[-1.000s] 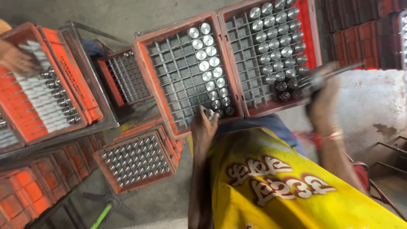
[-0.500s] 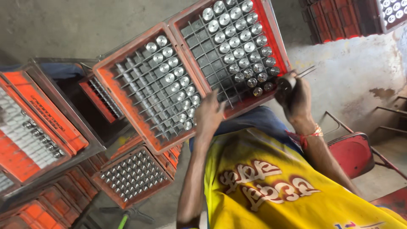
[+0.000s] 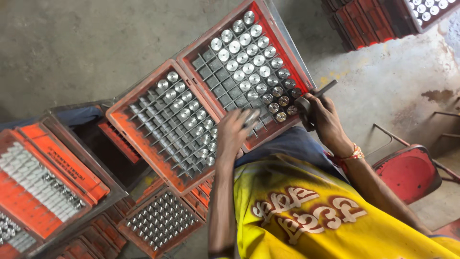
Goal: The person uses a handheld tool to pick up small metal caps from a red tray and places them into a grid tray. The person repeats this action continuously, filling the grid tray with the metal caps.
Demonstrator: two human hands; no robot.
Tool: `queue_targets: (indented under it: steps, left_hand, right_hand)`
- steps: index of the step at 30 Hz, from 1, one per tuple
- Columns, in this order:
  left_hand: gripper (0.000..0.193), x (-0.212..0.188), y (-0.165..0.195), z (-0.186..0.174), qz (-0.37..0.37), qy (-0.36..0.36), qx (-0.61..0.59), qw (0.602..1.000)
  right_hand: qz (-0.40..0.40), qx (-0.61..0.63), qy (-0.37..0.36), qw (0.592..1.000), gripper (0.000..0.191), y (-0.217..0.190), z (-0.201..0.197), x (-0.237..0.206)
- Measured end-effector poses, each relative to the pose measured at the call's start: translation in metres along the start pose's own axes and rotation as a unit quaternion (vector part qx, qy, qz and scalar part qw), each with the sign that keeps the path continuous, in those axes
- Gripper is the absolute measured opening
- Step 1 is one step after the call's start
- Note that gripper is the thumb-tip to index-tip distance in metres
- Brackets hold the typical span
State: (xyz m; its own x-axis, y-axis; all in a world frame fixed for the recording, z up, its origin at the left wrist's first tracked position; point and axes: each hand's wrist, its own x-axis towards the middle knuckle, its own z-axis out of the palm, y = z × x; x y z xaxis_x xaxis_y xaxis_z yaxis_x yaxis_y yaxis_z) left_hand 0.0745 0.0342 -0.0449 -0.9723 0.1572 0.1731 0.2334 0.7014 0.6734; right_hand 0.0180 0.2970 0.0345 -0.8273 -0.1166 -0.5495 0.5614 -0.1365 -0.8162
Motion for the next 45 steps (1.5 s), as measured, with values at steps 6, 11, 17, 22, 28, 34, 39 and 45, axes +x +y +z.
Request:
queue_targets:
  steps: [6, 11, 17, 22, 28, 34, 39, 45]
  left_hand:
    - [0.032, -0.028, 0.067, -0.074, -0.245, 0.222, -0.496, 0.803]
    - [0.027, -0.055, 0.061, -0.079, -0.197, 0.211, -0.173, 0.941]
    - [0.025, -0.087, 0.058, -0.106, -0.212, 0.199, -0.136, 0.947]
    - [0.025, -0.102, 0.049, -0.118, -0.244, 0.137, -0.155, 0.947]
    - [0.023, -0.111, 0.039, -0.114, -0.286, 0.042, -0.174, 0.942]
    - [0.025, -0.121, 0.038, -0.108, -0.324, 0.029, -0.281, 0.903]
    - [0.025, -0.127, 0.032, -0.097, -0.345, -0.005, -0.329, 0.879]
    - [0.027, -0.129, 0.027, -0.075, -0.300, -0.040, -0.356, 0.884]
  right_hand:
    - [0.022, -0.003, -0.050, 0.999, 0.030, -0.003, 0.049, -0.007]
    - [-0.013, -0.119, -0.130, 0.984, 0.026, 0.004, 0.112, -0.029]
    - [-0.184, -0.282, -0.261, 0.905, 0.019, 0.004, 0.171, -0.063]
    - [-0.318, -0.376, -0.303, 0.816, 0.016, -0.001, 0.202, -0.069]
    - [-0.281, -0.370, -0.325, 0.823, 0.024, 0.010, 0.202, -0.070]
    - [-0.229, -0.314, -0.372, 0.843, 0.029, 0.029, 0.197, -0.063]
    - [-0.213, -0.357, -0.381, 0.826, 0.029, 0.039, 0.189, -0.056]
    - [-0.174, -0.359, -0.417, 0.817, 0.031, 0.039, 0.178, -0.047]
